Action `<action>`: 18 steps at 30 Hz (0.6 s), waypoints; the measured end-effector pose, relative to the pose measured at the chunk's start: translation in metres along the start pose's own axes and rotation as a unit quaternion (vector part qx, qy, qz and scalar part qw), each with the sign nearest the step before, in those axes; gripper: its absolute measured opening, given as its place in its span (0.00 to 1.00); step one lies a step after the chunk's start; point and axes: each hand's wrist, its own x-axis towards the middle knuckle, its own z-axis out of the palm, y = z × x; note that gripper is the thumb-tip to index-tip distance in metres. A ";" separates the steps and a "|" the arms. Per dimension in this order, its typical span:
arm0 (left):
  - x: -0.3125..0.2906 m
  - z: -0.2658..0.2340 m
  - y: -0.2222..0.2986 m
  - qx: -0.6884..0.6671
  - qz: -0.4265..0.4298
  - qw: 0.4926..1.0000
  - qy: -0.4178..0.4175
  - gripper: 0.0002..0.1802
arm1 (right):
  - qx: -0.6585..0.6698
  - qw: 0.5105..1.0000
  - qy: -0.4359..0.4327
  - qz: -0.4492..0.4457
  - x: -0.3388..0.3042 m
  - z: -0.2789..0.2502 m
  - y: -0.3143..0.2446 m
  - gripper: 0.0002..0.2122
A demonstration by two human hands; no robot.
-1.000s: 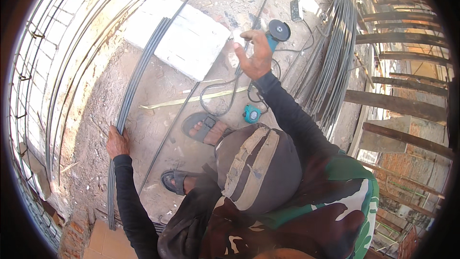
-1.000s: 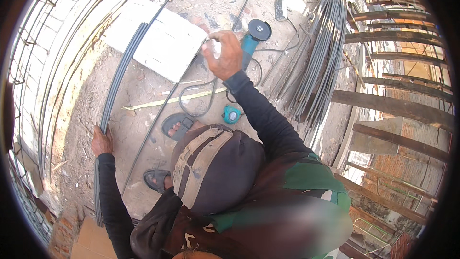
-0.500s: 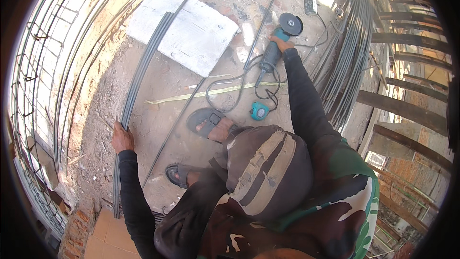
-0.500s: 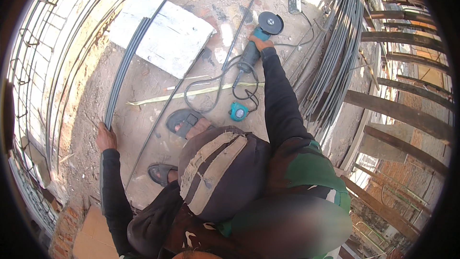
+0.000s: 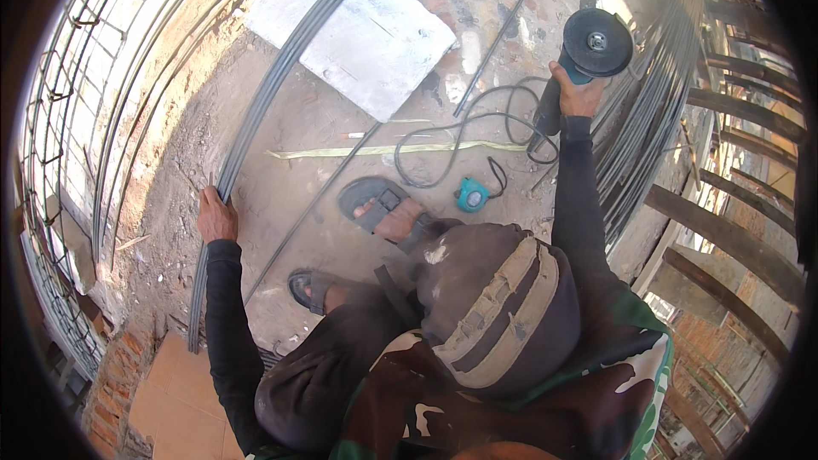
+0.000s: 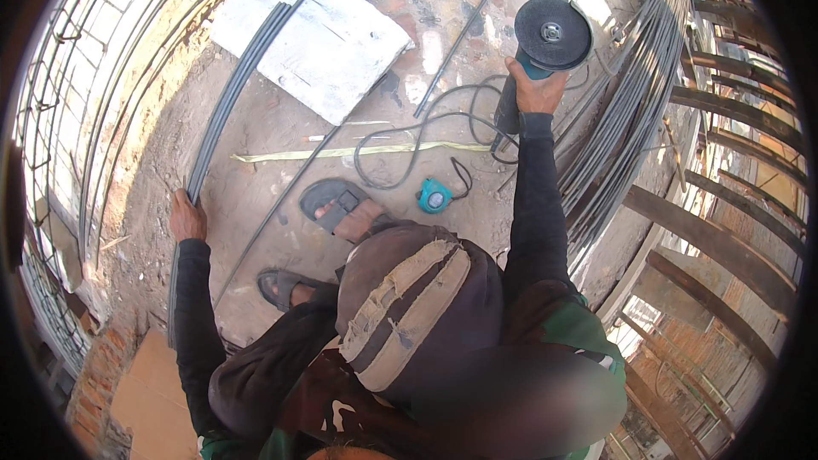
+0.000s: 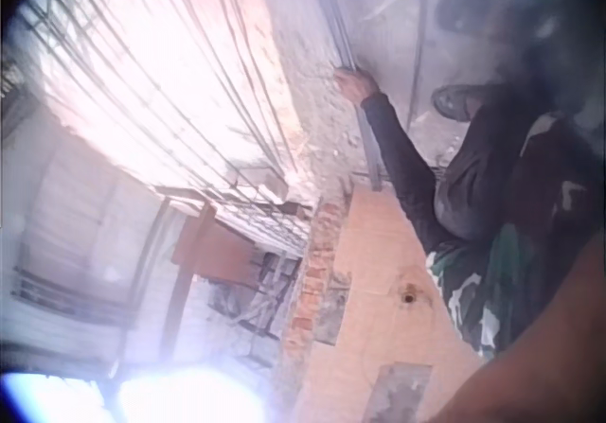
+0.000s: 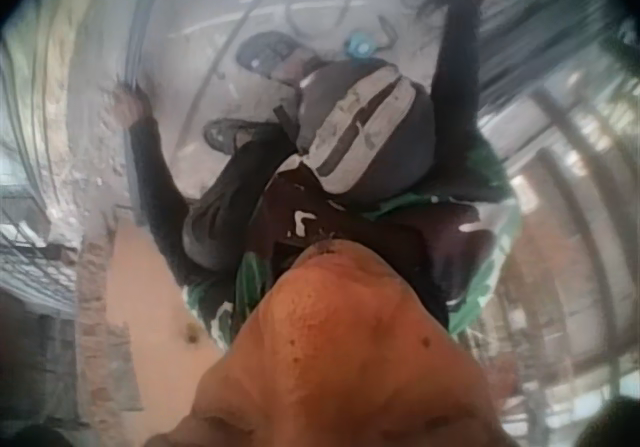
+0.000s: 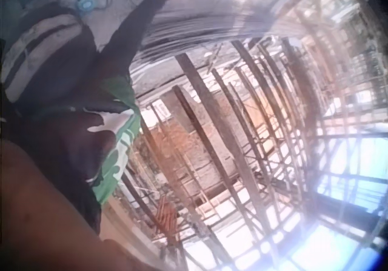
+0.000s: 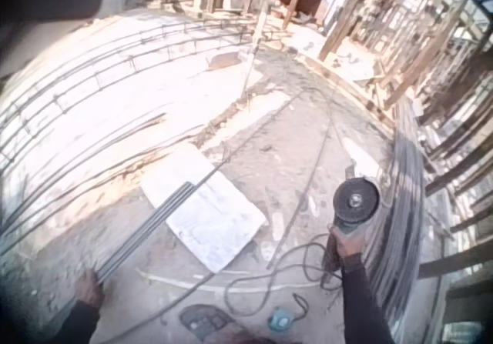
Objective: The person measures a metal rod with a yellow tape measure and then cuts through several metal rods using a hand-held angle grinder, creating sparks.
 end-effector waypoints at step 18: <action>-0.007 -0.078 0.064 -0.017 0.184 0.982 0.046 0.45 | 0.263 0.962 -0.055 0.040 -0.028 0.002 -0.129 0.25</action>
